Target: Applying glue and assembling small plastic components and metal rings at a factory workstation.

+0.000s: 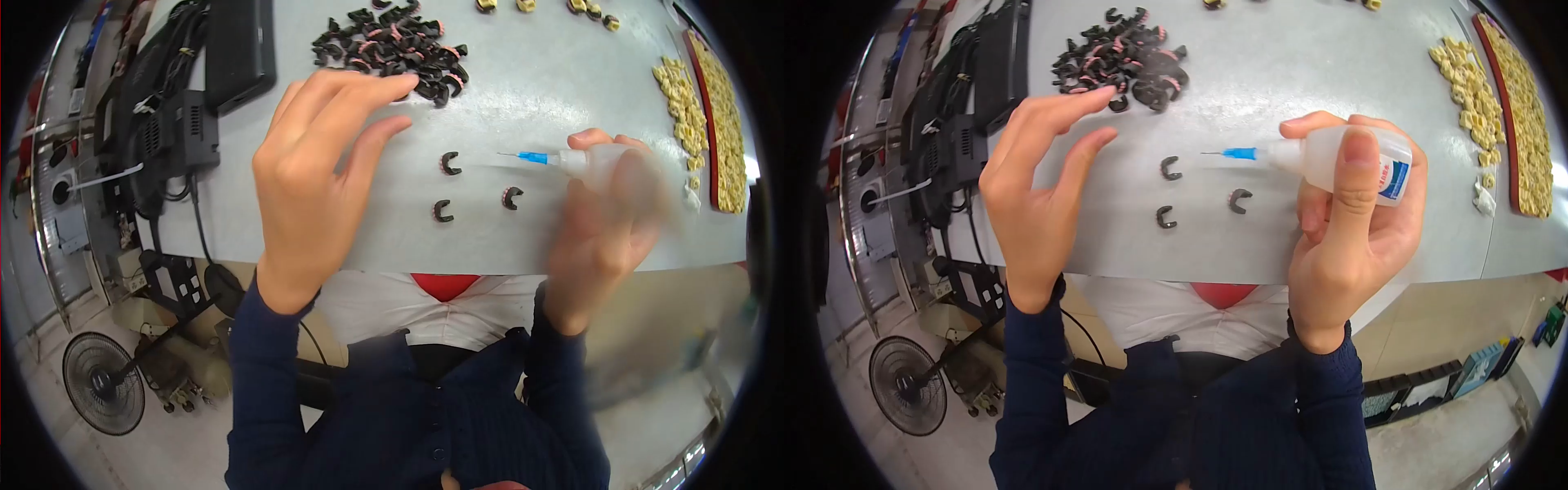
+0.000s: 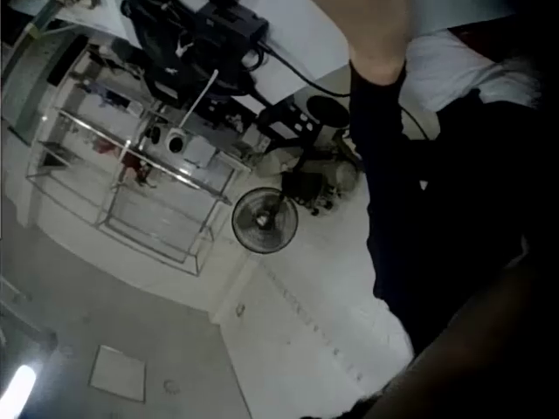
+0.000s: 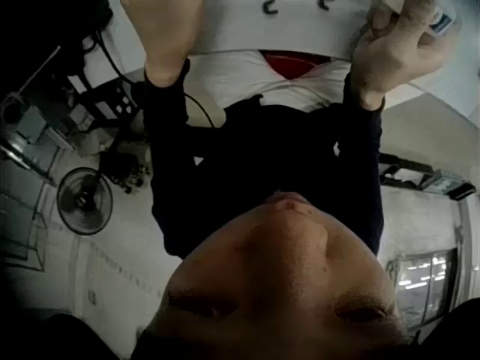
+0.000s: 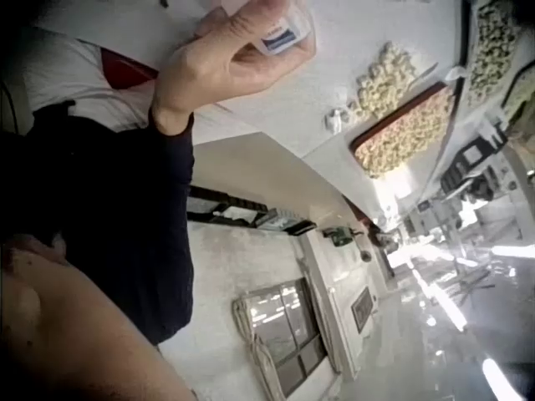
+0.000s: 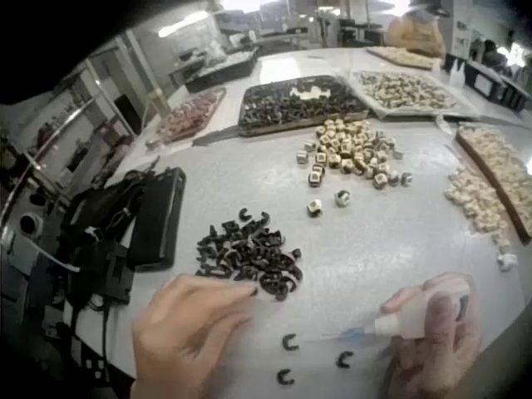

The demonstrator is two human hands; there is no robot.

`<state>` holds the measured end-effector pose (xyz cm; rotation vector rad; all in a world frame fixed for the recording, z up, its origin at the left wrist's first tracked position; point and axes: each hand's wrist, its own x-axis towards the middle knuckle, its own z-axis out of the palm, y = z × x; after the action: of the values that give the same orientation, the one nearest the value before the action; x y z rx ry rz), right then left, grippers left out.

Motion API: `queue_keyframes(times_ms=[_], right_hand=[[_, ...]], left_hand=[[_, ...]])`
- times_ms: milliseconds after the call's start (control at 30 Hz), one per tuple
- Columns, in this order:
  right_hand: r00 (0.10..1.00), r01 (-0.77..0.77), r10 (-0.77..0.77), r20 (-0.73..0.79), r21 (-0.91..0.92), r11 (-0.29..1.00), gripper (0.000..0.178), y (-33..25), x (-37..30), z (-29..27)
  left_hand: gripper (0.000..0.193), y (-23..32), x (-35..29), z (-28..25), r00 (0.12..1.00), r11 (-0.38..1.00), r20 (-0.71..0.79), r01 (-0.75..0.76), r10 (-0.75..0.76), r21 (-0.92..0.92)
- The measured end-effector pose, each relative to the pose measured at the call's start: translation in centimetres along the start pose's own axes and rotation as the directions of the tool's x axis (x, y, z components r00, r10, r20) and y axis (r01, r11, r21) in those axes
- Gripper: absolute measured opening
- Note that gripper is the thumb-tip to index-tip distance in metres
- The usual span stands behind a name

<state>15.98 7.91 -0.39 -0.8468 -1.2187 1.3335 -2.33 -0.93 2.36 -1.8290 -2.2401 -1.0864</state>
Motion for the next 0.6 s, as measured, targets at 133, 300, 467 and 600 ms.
queue_keyframes(times_ms=[133,300,467,600], right_hand=[[0.996,-0.075,0.076,-0.044,0.024,0.997,0.021,-0.4,-0.2,-0.2],[0.999,-0.037,0.038,-0.023,0.065,0.997,0.019,-0.4,-0.5,-0.4],[0.994,-0.103,0.105,-0.011,0.123,0.987,0.018,-0.8,-0.5,-0.3],[0.995,-0.096,0.098,-0.016,0.094,0.991,0.021,-0.6,-0.4,-0.3]], left_hand=[[0.024,-0.5,1.4,0.4,0.993,0.996,0.075,-0.089,0.088,0.016],[0.02,0.1,1.0,1.4,0.985,0.99,0.112,-0.136,0.131,0.045],[0.012,-0.1,1.2,2.0,0.981,0.985,0.126,-0.158,0.149,0.065],[0.019,0.2,1.7,1.2,0.937,0.933,0.215,-0.314,0.275,0.174]])
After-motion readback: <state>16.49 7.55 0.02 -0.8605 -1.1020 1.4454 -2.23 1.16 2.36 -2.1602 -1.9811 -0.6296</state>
